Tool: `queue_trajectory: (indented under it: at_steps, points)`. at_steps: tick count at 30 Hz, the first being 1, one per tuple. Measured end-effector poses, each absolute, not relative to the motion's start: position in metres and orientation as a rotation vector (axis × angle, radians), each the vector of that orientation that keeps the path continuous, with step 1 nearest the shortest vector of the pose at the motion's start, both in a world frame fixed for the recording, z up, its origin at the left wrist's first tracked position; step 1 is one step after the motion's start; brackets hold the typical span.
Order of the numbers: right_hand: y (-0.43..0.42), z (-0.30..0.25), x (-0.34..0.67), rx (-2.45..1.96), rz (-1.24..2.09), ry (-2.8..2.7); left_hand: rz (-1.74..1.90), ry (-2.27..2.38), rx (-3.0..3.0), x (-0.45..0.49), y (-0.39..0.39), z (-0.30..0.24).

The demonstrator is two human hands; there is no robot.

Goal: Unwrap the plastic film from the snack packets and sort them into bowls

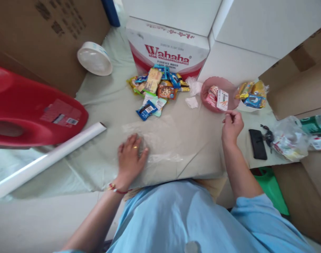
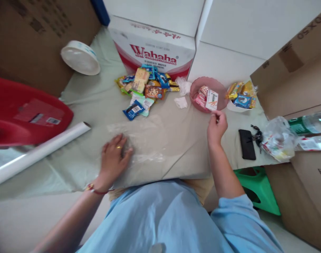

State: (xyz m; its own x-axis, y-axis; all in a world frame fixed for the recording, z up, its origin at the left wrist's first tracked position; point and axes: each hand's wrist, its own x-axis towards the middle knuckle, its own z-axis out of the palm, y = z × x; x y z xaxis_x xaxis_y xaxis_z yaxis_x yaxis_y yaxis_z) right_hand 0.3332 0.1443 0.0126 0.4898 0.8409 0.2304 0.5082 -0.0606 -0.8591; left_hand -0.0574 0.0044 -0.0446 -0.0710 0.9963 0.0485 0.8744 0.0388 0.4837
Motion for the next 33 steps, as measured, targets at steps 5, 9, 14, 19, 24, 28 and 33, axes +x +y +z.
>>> queue_trajectory:
  at_steps: [5, 9, 14, 19, 24, 28, 33]
  points:
    - [0.049, 0.003, 0.217, -1.324, 0.734, -1.863, 0.666, 1.832, 1.904, -0.012, 0.011, -0.039]
    - [0.028, -0.025, 0.206, -1.414, 0.769, -2.142, 0.747, 1.699, 1.880, -0.018, 0.017, -0.037]
    - [0.030, -0.037, 0.267, -1.494, 0.726, -2.202, 0.800, 1.579, 1.684, -0.062, 0.029, -0.035]
    - [0.019, -0.020, 0.272, -1.241, 0.777, -2.393, 0.687, 1.535, 1.845, -0.078, 0.044, -0.033]
    - [-0.010, -0.027, 0.271, -0.979, 0.819, -2.608, 0.442, 1.496, 2.060, -0.081, 0.056, -0.032]
    - [-0.029, -0.029, 0.302, -0.986, 0.886, -2.515, 0.465, 1.425, 2.085, -0.097, 0.058, -0.034]
    - [-0.022, -0.002, 0.321, -1.111, 1.003, -2.157, 0.252, 1.336, 2.168, -0.101, 0.054, -0.037]
